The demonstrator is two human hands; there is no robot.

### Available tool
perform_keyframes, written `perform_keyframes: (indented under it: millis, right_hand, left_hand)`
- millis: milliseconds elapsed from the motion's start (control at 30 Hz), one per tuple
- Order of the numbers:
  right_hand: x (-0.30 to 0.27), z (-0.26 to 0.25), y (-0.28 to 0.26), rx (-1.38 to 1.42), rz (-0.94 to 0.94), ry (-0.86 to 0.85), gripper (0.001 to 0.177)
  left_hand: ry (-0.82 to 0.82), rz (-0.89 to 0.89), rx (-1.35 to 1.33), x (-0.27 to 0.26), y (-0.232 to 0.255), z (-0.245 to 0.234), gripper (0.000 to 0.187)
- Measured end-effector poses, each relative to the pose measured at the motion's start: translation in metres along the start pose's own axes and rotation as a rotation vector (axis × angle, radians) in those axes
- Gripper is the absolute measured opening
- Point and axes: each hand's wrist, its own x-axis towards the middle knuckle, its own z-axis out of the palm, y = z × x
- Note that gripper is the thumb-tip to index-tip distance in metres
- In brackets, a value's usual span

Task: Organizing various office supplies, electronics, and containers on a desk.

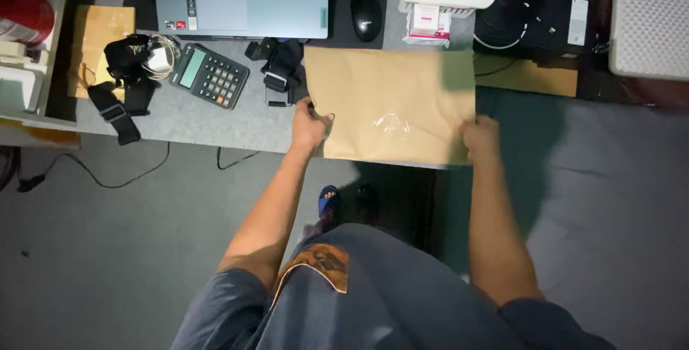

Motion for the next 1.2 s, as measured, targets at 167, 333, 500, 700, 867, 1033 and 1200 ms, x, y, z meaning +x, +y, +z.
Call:
perform_keyframes:
  millis: [167, 333, 500, 700, 867, 1033, 1200]
  right_hand:
    - [-0.009, -0.01, 0.029, 0.045, 0.041, -0.009, 0.042]
    - [-0.024, -0.016, 0.029, 0.007, -0.027, 0.056, 0.048]
    - [-0.002, -0.01, 0.04, 0.098, -0.131, 0.072, 0.045]
    - [-0.015, -0.013, 0.02, -0.27, -0.594, 0.329, 0.044]
    - [-0.03, 0.036, 0.005, -0.068, -0.995, 0.235, 0.031]
    - [-0.092, 0.108, -0.046, 0.042, -0.99, -0.147, 0.021]
    - [-0.14, 0.185, -0.083, 0.016, -0.938, -0.407, 0.027]
  left_hand:
    - [0.045, 0.003, 0.086, -0.012, 0.023, 0.002, 0.065]
    - [0.22, 0.153, 0.191, -0.015, 0.024, 0.02, 0.057]
    - [0.212, 0.212, 0.224, 0.006, 0.014, 0.026, 0.052]
    - [0.128, 0.115, 0.511, -0.01, 0.045, 0.0, 0.054]
    - [0.348, 0.165, 0.495, -0.008, 0.044, -0.034, 0.07]
    - [0.332, 0.269, 0.494, 0.016, 0.103, -0.083, 0.109]
    - [0.122, 0.296, 0.571, 0.07, 0.012, -0.085, 0.059]
